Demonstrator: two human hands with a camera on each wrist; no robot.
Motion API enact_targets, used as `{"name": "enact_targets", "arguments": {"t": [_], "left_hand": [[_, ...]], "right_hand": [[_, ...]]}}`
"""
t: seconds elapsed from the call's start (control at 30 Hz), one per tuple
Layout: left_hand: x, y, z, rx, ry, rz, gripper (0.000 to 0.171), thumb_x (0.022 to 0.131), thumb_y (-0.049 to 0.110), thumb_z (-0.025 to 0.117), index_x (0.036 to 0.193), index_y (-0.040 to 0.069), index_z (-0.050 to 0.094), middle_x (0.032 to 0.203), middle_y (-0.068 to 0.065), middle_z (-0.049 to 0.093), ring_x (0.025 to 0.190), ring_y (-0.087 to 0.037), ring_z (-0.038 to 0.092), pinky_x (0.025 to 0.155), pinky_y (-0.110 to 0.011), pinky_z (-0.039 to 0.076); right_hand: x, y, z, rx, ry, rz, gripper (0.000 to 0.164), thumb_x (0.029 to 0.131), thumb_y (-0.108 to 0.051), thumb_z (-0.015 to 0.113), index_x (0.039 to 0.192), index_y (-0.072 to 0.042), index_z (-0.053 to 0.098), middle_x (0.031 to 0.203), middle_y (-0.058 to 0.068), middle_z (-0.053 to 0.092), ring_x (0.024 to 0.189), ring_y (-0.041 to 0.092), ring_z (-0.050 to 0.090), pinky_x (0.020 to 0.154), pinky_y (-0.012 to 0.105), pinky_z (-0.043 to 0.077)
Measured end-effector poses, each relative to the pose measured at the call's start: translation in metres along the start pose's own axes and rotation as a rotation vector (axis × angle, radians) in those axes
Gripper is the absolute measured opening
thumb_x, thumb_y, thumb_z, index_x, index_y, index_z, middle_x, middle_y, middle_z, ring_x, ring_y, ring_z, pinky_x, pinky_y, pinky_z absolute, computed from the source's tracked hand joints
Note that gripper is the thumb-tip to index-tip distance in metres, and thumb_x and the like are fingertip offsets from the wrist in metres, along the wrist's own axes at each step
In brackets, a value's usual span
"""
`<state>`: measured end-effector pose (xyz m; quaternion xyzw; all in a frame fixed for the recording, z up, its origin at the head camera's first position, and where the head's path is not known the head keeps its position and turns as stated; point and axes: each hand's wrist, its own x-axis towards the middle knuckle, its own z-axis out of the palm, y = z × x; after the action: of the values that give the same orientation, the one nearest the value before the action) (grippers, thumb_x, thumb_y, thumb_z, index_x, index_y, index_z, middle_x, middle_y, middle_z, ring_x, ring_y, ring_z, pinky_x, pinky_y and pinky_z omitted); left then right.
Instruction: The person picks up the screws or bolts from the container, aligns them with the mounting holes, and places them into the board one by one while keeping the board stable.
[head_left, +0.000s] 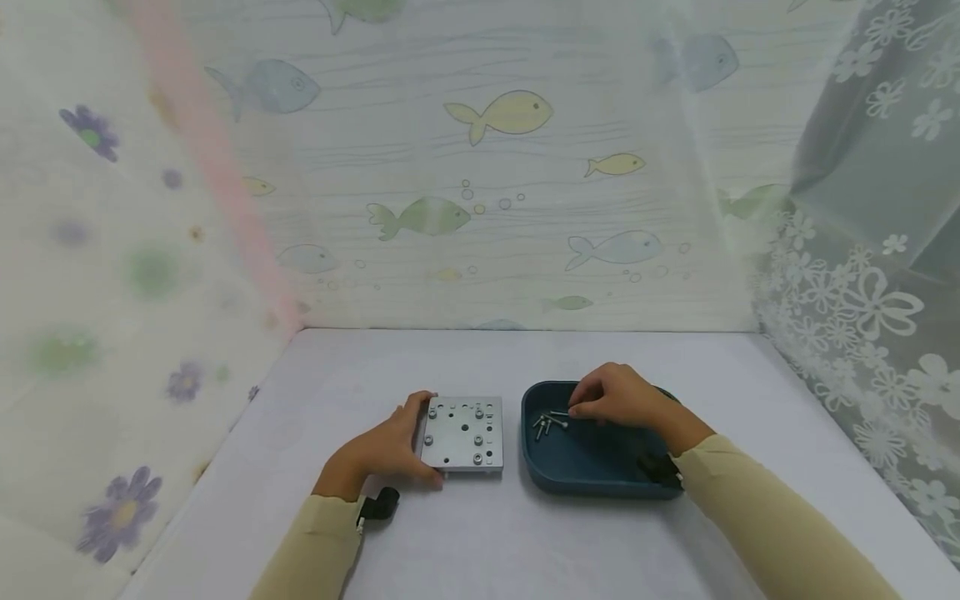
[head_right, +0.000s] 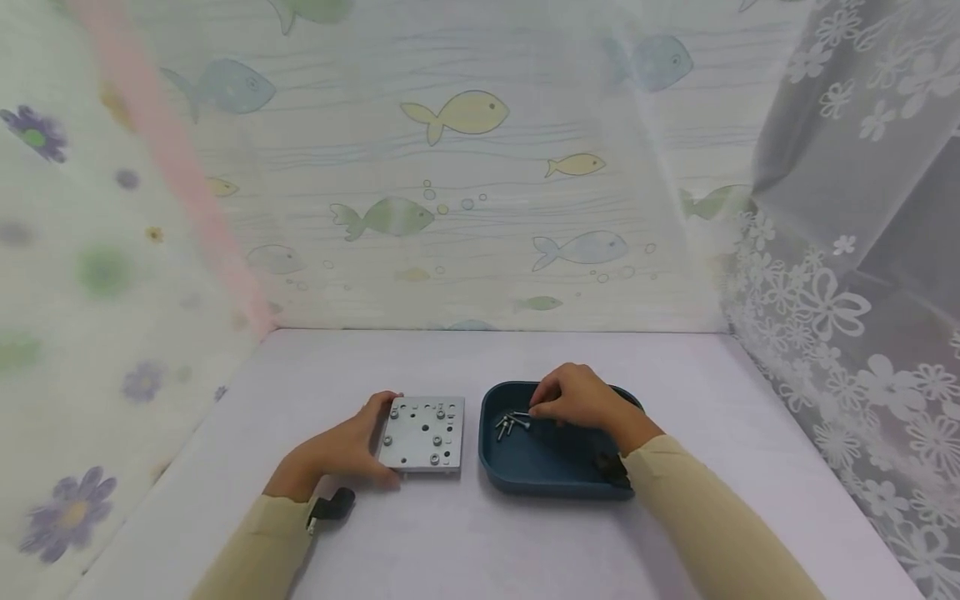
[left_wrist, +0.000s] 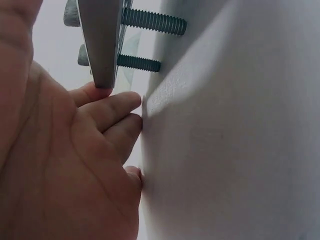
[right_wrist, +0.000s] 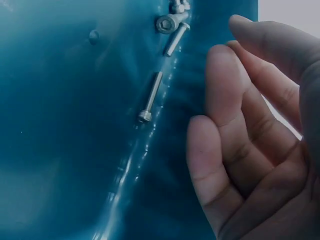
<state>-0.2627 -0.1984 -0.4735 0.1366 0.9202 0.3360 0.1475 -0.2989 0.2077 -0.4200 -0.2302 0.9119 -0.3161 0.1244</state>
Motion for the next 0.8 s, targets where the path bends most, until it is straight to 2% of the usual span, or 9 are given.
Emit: {"name": "enact_targets", "arguments": {"t": [0.13, 0.27, 0.4, 0.5, 0.8], "left_hand": [[0.000, -0.003, -0.003, 0.012, -0.032, -0.028, 0.144, 0.048, 0.054, 0.101, 0.163, 0.032, 0.016, 0.166, -0.007, 0.029, 0.155, -0.034, 0.026, 0.121, -0.064, 0.027], [0.000, -0.009, -0.006, 0.006, -0.074, -0.019, 0.144, 0.050, 0.054, 0.099, 0.164, 0.038, 0.014, 0.173, -0.004, 0.018, 0.160, -0.044, 0.005, 0.120, -0.073, 0.019], [0.002, -0.012, -0.009, -0.065, -0.090, 0.025, 0.138, 0.052, 0.048, 0.099, 0.164, 0.036, 0.019, 0.172, 0.001, 0.019, 0.161, -0.035, 0.010, 0.125, -0.066, 0.017], [0.003, -0.013, -0.010, -0.117, -0.099, 0.046, 0.136, 0.054, 0.043, 0.099, 0.164, 0.033, 0.020, 0.171, 0.000, 0.023, 0.160, -0.028, 0.015, 0.127, -0.060, 0.016], [0.002, -0.018, -0.010, -0.116, -0.109, 0.038, 0.133, 0.056, 0.044, 0.098, 0.164, 0.035, 0.020, 0.172, -0.002, 0.022, 0.161, -0.030, 0.014, 0.126, -0.063, 0.014]], "right_hand": [[0.003, 0.002, 0.003, 0.000, -0.009, -0.020, 0.009, 0.093, -0.027, 0.078, 0.098, -0.020, 0.081, 0.081, -0.001, 0.076, 0.059, 0.015, 0.066, 0.061, 0.034, 0.056], [0.005, 0.005, 0.008, 0.004, -0.027, -0.014, 0.007, 0.093, -0.026, 0.078, 0.096, -0.020, 0.081, 0.075, 0.001, 0.074, 0.055, 0.016, 0.064, 0.057, 0.035, 0.057], [0.005, 0.008, 0.010, 0.008, -0.032, -0.002, 0.009, 0.093, -0.024, 0.078, 0.098, -0.018, 0.081, 0.075, -0.001, 0.075, 0.054, 0.016, 0.065, 0.056, 0.035, 0.057], [0.005, 0.009, 0.011, 0.014, -0.039, 0.005, 0.012, 0.092, -0.024, 0.079, 0.100, -0.016, 0.082, 0.075, 0.000, 0.075, 0.054, 0.015, 0.064, 0.055, 0.033, 0.056], [0.009, 0.008, 0.017, 0.007, -0.066, 0.035, 0.014, 0.090, -0.023, 0.081, 0.101, -0.014, 0.083, 0.077, -0.004, 0.076, 0.057, 0.015, 0.067, 0.057, 0.033, 0.057]]}}
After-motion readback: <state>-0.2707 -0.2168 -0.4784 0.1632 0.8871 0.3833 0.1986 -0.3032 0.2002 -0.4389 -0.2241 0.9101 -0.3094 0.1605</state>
